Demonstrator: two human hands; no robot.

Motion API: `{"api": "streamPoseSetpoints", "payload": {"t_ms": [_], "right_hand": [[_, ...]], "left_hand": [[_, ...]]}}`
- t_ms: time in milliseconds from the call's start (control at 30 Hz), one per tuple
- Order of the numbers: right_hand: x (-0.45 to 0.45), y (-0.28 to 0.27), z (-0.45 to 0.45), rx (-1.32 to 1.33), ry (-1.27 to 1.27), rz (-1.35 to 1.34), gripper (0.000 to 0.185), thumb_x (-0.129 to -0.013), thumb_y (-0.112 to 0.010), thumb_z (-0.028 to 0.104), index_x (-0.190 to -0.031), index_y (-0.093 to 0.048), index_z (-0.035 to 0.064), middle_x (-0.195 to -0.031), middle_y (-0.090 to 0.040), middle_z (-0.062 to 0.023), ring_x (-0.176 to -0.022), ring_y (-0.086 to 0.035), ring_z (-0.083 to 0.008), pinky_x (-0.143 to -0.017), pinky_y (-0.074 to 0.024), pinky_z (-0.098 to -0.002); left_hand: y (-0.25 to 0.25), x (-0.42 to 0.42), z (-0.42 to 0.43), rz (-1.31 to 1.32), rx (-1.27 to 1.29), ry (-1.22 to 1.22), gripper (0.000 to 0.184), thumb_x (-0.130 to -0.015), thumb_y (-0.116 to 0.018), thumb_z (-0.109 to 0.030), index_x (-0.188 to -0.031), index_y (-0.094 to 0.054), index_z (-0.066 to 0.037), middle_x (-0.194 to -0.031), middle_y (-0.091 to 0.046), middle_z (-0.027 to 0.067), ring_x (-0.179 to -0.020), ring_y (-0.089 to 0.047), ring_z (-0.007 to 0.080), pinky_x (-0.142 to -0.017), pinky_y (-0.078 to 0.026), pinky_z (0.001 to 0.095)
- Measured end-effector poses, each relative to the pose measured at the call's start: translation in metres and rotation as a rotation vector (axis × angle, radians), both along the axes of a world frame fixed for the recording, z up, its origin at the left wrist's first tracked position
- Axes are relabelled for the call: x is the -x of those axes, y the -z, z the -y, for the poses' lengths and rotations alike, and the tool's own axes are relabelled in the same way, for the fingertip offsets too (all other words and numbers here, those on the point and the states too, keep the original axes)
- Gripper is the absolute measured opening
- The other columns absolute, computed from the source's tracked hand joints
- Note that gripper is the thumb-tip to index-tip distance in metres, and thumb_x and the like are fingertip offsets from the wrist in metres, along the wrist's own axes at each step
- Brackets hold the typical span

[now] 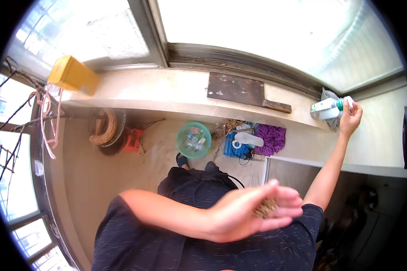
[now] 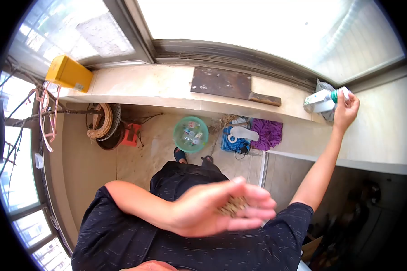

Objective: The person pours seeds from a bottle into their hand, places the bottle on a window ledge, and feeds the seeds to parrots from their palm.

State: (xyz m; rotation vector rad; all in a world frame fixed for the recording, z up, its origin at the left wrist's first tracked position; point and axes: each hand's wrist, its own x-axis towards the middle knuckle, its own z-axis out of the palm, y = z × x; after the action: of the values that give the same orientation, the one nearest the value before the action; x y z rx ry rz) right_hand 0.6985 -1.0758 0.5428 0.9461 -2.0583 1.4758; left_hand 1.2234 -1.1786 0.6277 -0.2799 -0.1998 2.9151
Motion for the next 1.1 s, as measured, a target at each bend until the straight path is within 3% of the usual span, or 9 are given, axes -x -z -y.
{"api": "streamPoseSetpoints", "payload": {"t_ms": [167,433,700,933,1033,1100], "right_hand": [[-0.010,-0.001,0.005,0.035,0.012,0.000,0.038,-0.089,-0.081,0.024,-0.110,-0.059,0.0000,-0.099,-0.064,-0.0054,-0.081,-0.060,-0.0105,-0.073,-0.0522,-0.0252],[-0.021,-0.007,0.008,0.046,0.006,0.019,0.036,-0.093,-0.076,0.023,-0.114,-0.060,-0.0018,-0.104,-0.069,-0.0099,-0.089,-0.066,-0.0134,-0.080,-0.0547,-0.0264],[-0.010,-0.001,0.009,0.085,-0.138,0.133,0.041,-0.094,-0.073,0.020,-0.124,-0.058,-0.0042,-0.109,-0.068,-0.0106,-0.096,-0.067,-0.0139,-0.083,-0.0547,-0.0267],[-0.017,0.011,0.032,0.329,-0.177,0.277,0.038,-0.100,-0.054,0.018,-0.130,-0.047,-0.0034,-0.105,-0.065,-0.0152,-0.094,-0.066,-0.0220,-0.088,-0.0524,-0.0325],[-0.022,0.014,0.042,0.387,-0.099,0.241,0.039,-0.099,-0.057,0.021,-0.127,-0.048,-0.0031,-0.106,-0.064,-0.0167,-0.094,-0.065,-0.0220,-0.087,-0.0524,-0.0325],[-0.023,0.017,0.047,0.393,0.026,0.155,0.040,-0.097,-0.064,0.025,-0.119,-0.047,-0.0042,-0.099,-0.067,-0.0165,-0.087,-0.067,-0.0213,-0.079,-0.0554,-0.0310]], "left_hand": [[0.002,-0.016,0.033,0.074,0.134,-0.197,0.053,-0.110,-0.031,-0.039,-0.138,-0.054,0.000,-0.144,-0.054,0.0191,-0.140,-0.046,0.0350,-0.118,-0.038,0.0470],[0.031,-0.024,0.053,0.167,0.166,-0.423,0.052,-0.110,-0.034,-0.037,-0.136,-0.055,0.002,-0.145,-0.054,0.0192,-0.142,-0.044,0.0346,-0.120,-0.035,0.0474],[0.044,-0.028,0.045,0.190,0.130,-0.411,0.051,-0.109,-0.037,-0.036,-0.135,-0.057,0.003,-0.142,-0.057,0.0188,-0.141,-0.045,0.0345,-0.119,-0.036,0.0471],[0.042,-0.027,0.045,0.173,0.156,-0.405,0.050,-0.110,-0.036,-0.036,-0.134,-0.058,0.003,-0.140,-0.059,0.0184,-0.139,-0.047,0.0347,-0.119,-0.036,0.0472],[0.041,-0.028,0.043,0.165,0.155,-0.396,0.051,-0.110,-0.036,-0.036,-0.134,-0.058,0.003,-0.140,-0.058,0.0185,-0.139,-0.047,0.0345,-0.119,-0.037,0.0471],[0.041,-0.030,0.042,0.150,0.145,-0.387,0.051,-0.110,-0.035,-0.036,-0.134,-0.058,0.003,-0.141,-0.058,0.0188,-0.139,-0.047,0.0345,-0.119,-0.037,0.0472]]}}
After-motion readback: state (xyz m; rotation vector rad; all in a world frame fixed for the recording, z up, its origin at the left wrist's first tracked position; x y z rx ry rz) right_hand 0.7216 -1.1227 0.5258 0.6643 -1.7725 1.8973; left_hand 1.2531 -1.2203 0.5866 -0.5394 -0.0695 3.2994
